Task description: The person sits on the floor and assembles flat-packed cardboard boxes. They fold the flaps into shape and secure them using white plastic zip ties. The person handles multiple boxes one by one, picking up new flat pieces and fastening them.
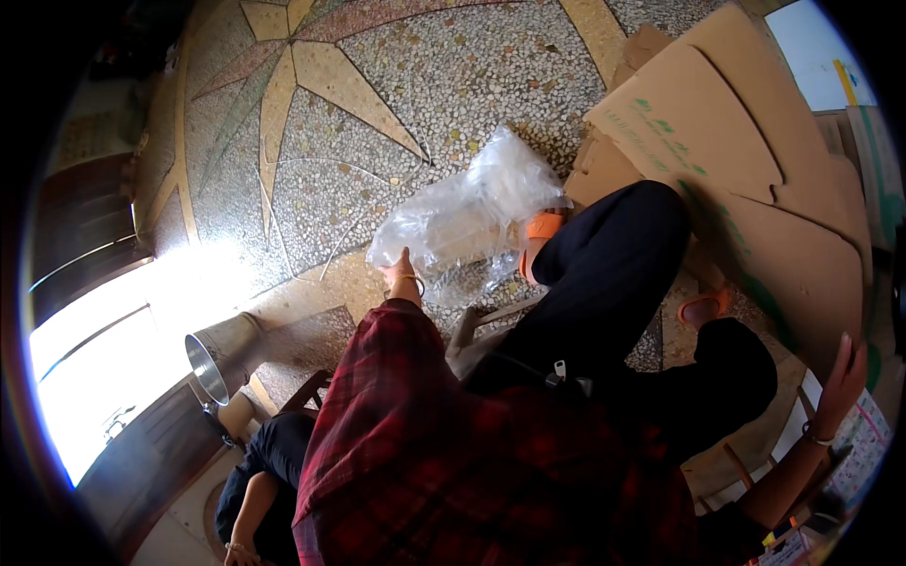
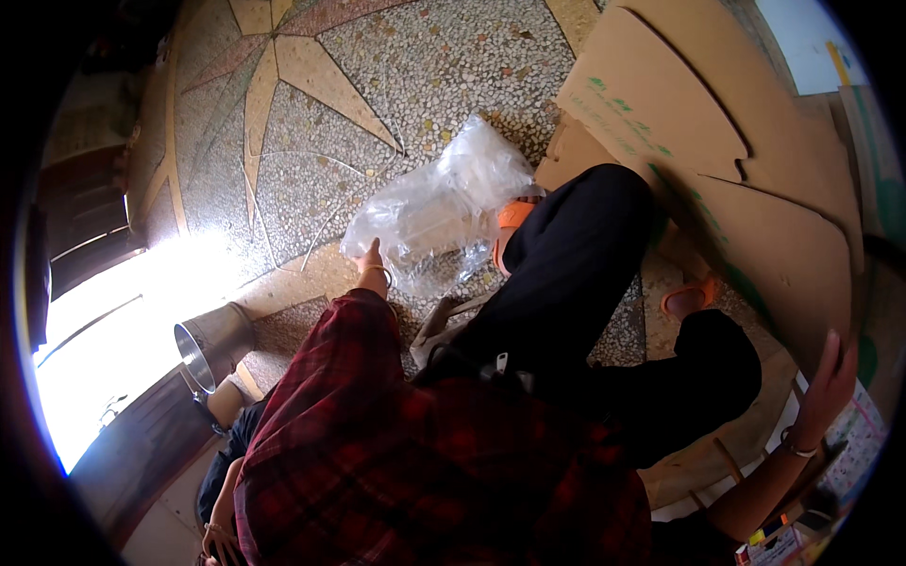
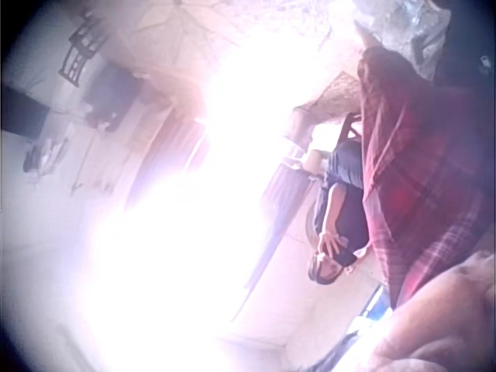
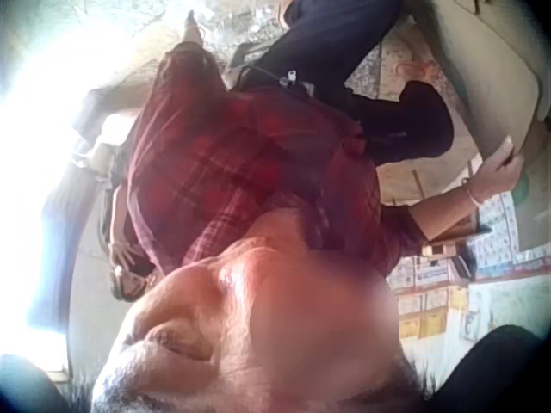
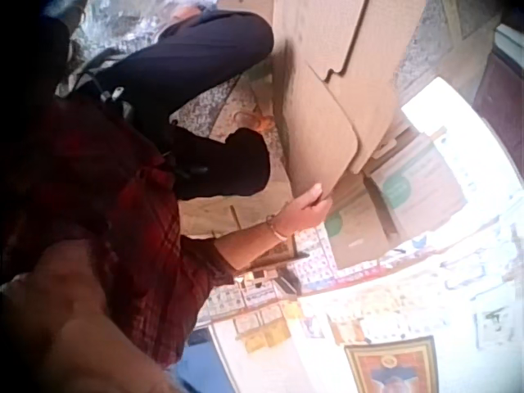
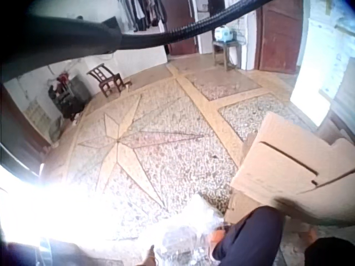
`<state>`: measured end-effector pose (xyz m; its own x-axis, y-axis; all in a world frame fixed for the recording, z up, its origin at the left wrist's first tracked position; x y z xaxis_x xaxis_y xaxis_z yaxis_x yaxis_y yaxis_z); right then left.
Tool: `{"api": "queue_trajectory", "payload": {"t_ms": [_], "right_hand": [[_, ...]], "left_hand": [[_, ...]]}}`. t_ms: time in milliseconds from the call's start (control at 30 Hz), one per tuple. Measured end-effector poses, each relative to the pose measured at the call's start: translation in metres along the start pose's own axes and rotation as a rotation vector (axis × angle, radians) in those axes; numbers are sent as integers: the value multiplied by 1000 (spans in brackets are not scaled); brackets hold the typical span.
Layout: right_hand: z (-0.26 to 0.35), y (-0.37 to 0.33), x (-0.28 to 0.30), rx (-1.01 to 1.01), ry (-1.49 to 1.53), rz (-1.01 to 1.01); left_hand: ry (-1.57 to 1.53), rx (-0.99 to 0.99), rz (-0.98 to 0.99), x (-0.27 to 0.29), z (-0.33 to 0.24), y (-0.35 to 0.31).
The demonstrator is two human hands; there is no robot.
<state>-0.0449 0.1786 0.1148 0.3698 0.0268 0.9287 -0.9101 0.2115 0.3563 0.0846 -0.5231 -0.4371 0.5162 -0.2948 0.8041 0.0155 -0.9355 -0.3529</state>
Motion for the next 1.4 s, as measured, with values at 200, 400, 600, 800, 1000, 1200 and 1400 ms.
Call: {"api": "queue_trajectory", "payload": {"t_ms": [200, 400, 600, 800, 1000, 1200, 1400], "right_hand": [[-11, -3, 0, 5, -147, 1], [-33, 4, -3, 62, -169, -55], [-34, 5, -1, -115, -134, -22], [-16, -4, 8, -137, -157, -50], [-26, 4, 0, -174, -173, -18], [-25, 7, 1, -154, -122, -48], [-24, 6, 1, -181, -111, -71]], "left_hand": [[-452, 62, 245, 8, -25, -11], [-973, 506, 806, -40, -40, -54], [-332, 450, 686, -83, 21, -93], [225, -303, 54, -67, -22, -88], [-369, -55, 298, -59, -31, -26], [-685, 338, 743, -65, -68, -65], [-719, 422, 1101, -93, -71, -117]]}}
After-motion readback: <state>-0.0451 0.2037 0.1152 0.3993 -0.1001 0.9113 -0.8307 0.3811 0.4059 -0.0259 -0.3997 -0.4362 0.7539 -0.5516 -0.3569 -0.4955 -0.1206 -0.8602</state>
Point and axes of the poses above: each hand's wrist, its own y-axis towards the middle knuckle, its own x-axis out of the back of the hand, z = x × y, the point moved 7 cm from there along y, towards the middle knuckle, and after that the axes turned 11 degrees about -z, right-handed, at the moved point
